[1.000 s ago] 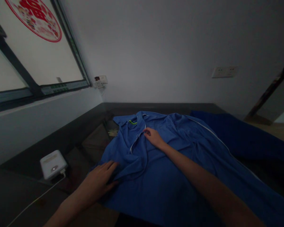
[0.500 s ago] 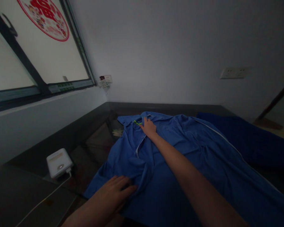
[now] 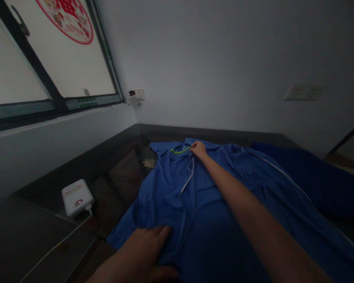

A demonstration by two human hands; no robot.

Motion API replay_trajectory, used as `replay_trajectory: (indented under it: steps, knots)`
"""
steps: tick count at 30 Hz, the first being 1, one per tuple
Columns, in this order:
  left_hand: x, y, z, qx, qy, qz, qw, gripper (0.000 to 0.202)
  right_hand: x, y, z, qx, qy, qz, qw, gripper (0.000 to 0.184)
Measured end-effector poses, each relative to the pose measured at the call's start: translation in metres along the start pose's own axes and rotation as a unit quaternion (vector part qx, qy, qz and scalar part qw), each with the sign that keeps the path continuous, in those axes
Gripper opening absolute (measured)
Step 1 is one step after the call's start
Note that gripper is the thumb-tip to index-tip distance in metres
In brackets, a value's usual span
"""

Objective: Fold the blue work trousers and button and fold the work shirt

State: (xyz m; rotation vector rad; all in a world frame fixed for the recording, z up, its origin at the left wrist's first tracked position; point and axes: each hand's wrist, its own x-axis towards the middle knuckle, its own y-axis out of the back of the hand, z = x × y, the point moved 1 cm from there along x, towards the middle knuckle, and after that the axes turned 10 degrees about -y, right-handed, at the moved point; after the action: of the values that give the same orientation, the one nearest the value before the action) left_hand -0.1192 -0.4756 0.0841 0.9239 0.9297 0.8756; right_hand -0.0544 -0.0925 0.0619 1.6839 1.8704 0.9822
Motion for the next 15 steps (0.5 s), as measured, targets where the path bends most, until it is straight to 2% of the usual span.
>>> replay_trajectory:
  steps: [4,7,11,15]
  knots:
    - [0.017,-0.005,0.005,0.054,-0.007,-0.021,0.998,0.052,0.012,0.016,0.017,0.055,-0.004,-0.010,0.998,0.025]
    - [0.018,-0.008,0.006,0.081,-0.067,-0.015,0.994,0.056,0.015,0.025,0.045,0.065,-0.028,-0.004,0.997,0.025]
    - [0.010,-0.010,0.006,0.149,-0.150,0.010,0.977,0.059,0.011,0.025,0.084,0.044,-0.060,0.004,0.997,0.026]
    - [0.012,-0.014,0.014,0.115,-0.189,0.006,0.975,0.060,0.006,0.020,0.096,0.024,-0.051,-0.004,0.998,0.024]
